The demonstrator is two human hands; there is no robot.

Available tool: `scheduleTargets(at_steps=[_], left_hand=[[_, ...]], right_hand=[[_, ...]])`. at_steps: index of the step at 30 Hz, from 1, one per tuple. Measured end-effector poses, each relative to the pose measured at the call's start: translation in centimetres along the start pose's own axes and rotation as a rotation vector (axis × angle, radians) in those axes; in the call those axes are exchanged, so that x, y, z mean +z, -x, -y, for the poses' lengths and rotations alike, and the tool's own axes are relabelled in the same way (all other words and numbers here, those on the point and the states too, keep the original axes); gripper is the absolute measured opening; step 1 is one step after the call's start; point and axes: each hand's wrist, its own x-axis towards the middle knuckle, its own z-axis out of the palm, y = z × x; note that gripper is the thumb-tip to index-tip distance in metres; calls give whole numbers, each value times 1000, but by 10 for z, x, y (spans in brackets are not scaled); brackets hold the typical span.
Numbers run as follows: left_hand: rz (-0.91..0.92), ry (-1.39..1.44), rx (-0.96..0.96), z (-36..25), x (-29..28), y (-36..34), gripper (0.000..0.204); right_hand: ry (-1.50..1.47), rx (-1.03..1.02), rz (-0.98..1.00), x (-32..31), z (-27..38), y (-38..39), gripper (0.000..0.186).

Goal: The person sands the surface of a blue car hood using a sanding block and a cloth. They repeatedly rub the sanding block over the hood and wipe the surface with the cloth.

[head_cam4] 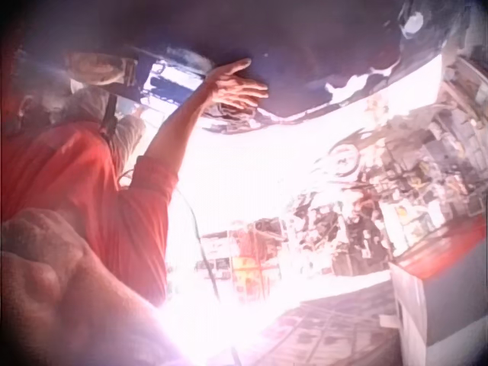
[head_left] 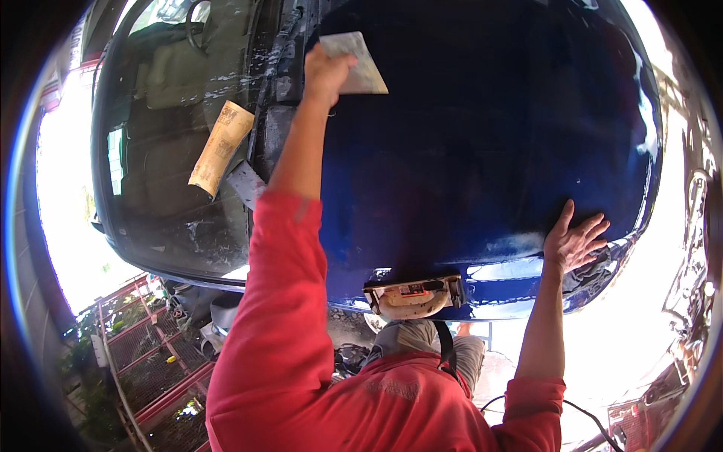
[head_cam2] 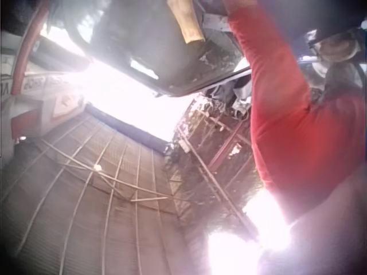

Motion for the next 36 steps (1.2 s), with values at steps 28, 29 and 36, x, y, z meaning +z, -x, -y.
scheduleTargets(at_steps=[28,29,36], left_hand=[[-61,53,29,-25,55,67,43],[-70,19,35,-26,70,57,43],[-134,-152,23,-45,74,51,41]], right_hand=[[-66,-26,54,-12,3,1,114],[-58,-23,52,-12,3,2,114],[-67,-17,60,-13,3,2,113]])
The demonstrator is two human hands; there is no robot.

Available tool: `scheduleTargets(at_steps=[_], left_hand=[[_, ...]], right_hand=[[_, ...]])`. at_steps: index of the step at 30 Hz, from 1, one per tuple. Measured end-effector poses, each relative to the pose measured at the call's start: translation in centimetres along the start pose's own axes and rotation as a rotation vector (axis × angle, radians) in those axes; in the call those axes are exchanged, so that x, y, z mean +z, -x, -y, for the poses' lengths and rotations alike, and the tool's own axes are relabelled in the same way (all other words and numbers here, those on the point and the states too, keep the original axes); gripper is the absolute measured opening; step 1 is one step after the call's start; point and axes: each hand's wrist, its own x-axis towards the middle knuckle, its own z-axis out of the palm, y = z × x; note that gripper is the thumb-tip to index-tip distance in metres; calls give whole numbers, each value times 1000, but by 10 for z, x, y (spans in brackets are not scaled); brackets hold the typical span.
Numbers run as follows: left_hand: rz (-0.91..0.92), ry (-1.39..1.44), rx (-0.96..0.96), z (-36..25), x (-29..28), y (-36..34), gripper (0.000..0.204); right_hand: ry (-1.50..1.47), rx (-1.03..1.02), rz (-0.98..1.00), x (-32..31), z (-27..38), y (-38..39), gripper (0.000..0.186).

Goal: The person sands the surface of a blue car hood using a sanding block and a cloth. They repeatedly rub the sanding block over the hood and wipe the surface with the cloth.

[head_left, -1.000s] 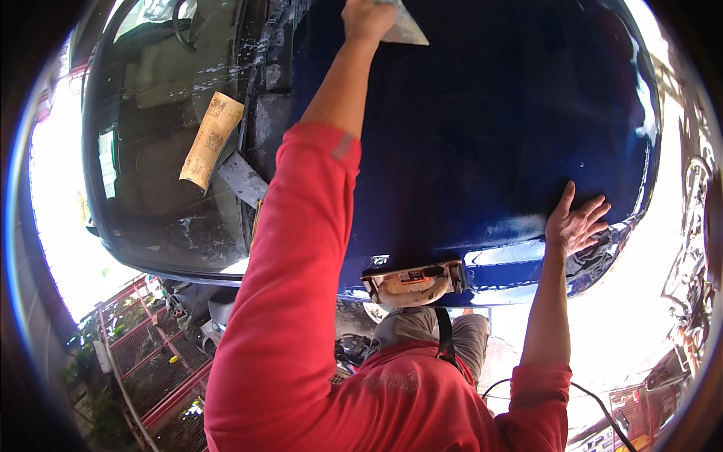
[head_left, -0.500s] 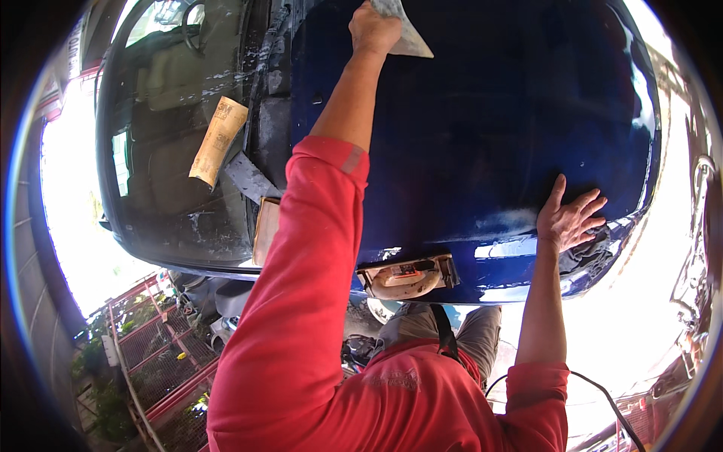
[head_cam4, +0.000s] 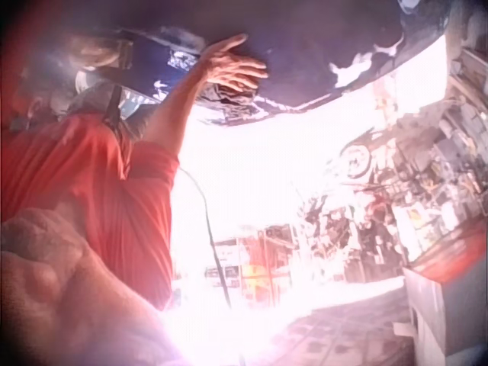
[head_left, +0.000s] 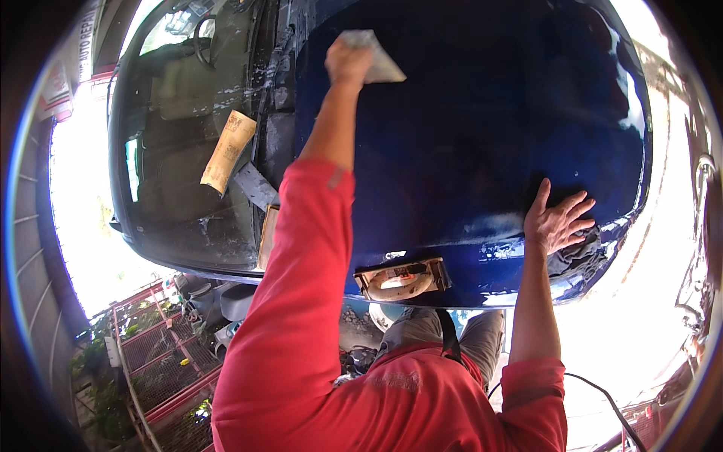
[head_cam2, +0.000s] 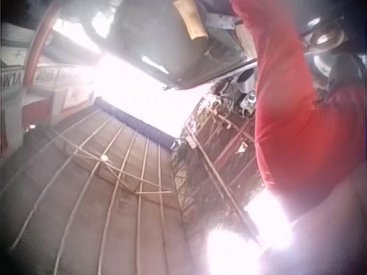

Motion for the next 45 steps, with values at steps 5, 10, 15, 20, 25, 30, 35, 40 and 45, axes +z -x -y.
scheduleTargets(at_steps=[5,10,15,20,25,30,35,40,45], left_hand=[[17,190,8,13,-10,-6,42],[79,-165,206,-16,45,-19,38],[101,225,55,26,-23,-13,42],[86,-48,274,19,18,-17,35],[18,42,50,23,-1,-14,36],[38,58,50,27,-4,-14,40],[33,-116,138,27,-9,-24,42],[44,32,65,21,-12,-12,42],[74,-160,296,0,15,-16,35]], right_hand=[[7,-5,-8,2,-1,1,112],[15,-1,-34,4,0,1,112],[12,2,-19,2,1,0,112],[19,3,-25,4,1,0,111],[28,-3,-27,4,-1,0,111],[6,-13,-51,4,-1,1,112],[12,-4,-46,5,0,1,112],[27,-3,-35,6,-2,0,111],[8,-15,-67,6,-1,1,111]])
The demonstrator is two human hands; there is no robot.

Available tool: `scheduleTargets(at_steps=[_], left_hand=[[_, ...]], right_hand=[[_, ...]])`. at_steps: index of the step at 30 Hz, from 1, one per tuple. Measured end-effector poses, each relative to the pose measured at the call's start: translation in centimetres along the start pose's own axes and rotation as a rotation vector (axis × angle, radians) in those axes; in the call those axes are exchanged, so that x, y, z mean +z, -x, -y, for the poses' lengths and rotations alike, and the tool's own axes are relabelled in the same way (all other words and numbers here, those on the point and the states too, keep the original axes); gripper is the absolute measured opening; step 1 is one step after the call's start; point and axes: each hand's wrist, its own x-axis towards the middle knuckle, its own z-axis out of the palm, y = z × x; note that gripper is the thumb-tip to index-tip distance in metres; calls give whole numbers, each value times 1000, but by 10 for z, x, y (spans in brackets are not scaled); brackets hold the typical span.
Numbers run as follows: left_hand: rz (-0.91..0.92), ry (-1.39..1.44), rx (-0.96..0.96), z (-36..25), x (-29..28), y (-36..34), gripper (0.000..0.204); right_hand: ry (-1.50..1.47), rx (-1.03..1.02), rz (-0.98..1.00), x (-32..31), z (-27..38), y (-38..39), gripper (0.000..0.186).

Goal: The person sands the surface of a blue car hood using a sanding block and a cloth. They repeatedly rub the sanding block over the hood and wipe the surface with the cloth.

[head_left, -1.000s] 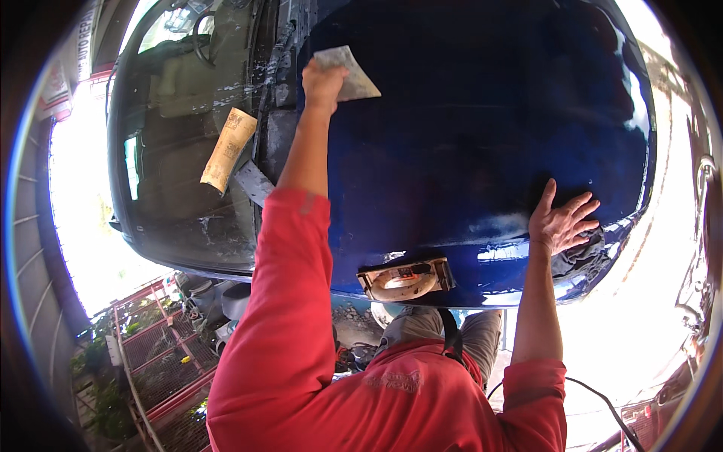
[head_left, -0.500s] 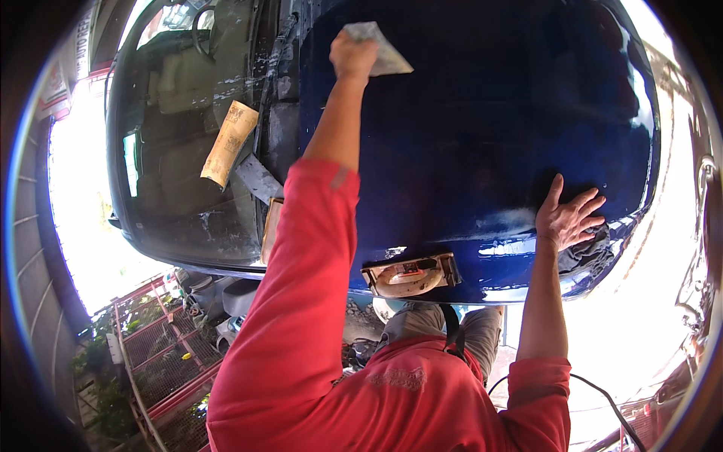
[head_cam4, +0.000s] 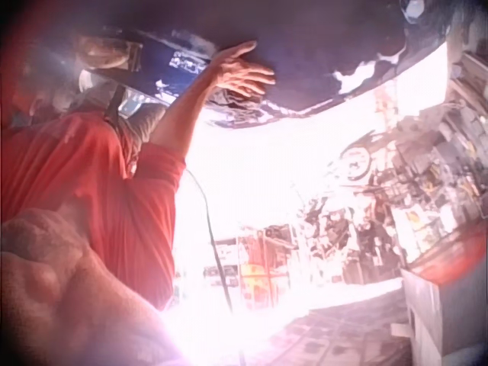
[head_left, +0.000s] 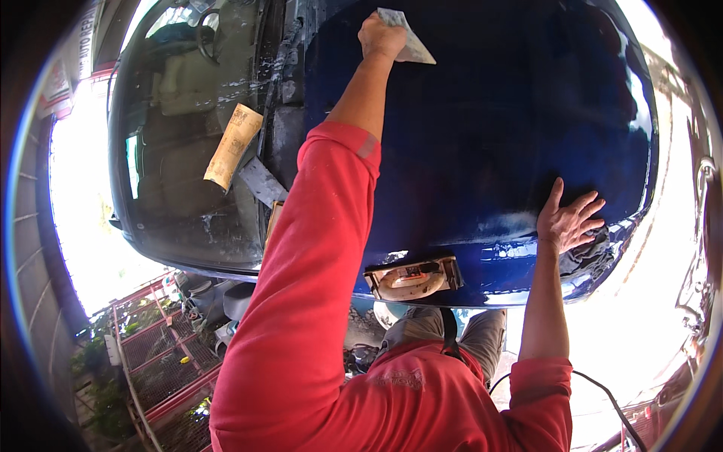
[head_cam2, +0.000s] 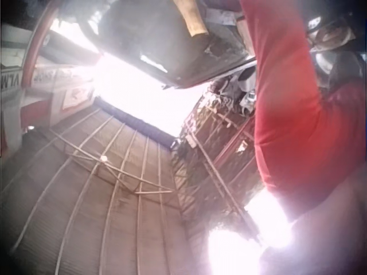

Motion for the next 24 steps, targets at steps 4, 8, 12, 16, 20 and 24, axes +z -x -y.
scheduleTargets(at_steps=[4,8,12,16,20,24], left_hand=[[-23,296,-304,11,-32,15,46],[19,208,-225,1,-9,10,42],[67,-22,-5,-11,3,0,36],[-35,281,-414,22,-46,14,39],[22,158,-208,48,-66,20,39],[-37,246,-333,54,-63,28,43]], right_hand=[[3,22,29,-2,1,0,111],[14,13,42,-3,2,-1,111],[13,15,31,-2,2,-2,111],[25,16,32,-2,0,-1,112],[2,1,-8,1,-1,0,111],[37,6,-3,0,0,0,112]])
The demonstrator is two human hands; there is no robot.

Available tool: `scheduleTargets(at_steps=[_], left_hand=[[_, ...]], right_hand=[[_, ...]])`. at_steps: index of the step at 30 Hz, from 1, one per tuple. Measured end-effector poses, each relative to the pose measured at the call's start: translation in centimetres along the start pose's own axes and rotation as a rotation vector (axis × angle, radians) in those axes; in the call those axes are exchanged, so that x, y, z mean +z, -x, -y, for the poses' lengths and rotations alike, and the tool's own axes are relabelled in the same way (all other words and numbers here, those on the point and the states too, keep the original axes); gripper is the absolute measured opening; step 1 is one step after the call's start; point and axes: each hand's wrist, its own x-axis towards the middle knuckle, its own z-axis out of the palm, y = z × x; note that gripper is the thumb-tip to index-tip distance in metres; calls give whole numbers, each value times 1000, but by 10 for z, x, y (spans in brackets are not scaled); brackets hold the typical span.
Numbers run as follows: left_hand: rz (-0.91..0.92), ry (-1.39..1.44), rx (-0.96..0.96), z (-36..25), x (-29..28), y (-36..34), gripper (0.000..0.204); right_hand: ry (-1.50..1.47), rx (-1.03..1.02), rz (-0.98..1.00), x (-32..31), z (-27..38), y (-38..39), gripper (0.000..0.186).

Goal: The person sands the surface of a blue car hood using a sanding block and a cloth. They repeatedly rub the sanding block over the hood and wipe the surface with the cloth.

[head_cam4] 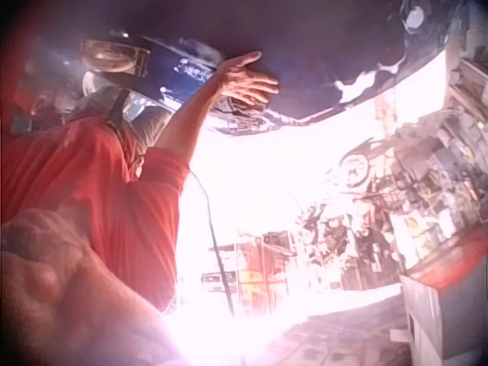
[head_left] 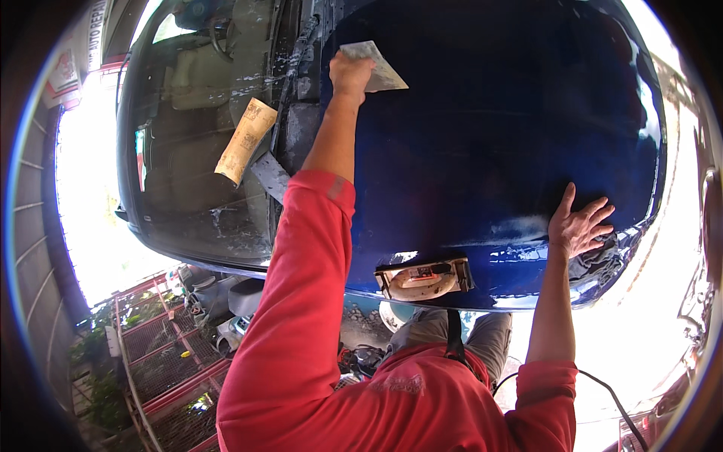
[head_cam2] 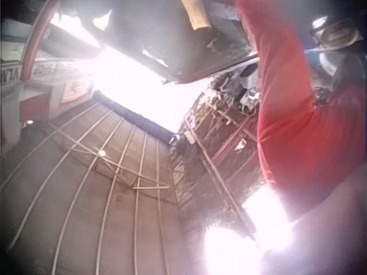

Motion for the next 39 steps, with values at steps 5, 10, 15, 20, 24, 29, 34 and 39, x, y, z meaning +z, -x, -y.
scheduleTargets(at_steps=[5,10,15,20,24,29,34,39], left_hand=[[-86,-123,78,0,4,9,37],[9,22,55,-6,0,14,38],[0,280,-103,-5,-4,23,38],[0,352,-92,-4,-4,21,48],[8,281,-142,-1,6,14,48],[-62,72,135,-7,40,-1,30],[-13,-55,183,-14,46,-6,37],[43,-21,96,-16,35,-7,38]], right_hand=[[-25,2,8,2,0,1,113],[-27,-1,-3,4,0,0,113],[-15,10,-5,4,0,0,112],[-18,-3,-9,5,-2,0,113],[-20,5,-15,6,-1,-1,114],[-29,1,-3,4,0,0,114],[-21,1,5,2,0,0,114],[-5,7,10,3,0,-2,113]])
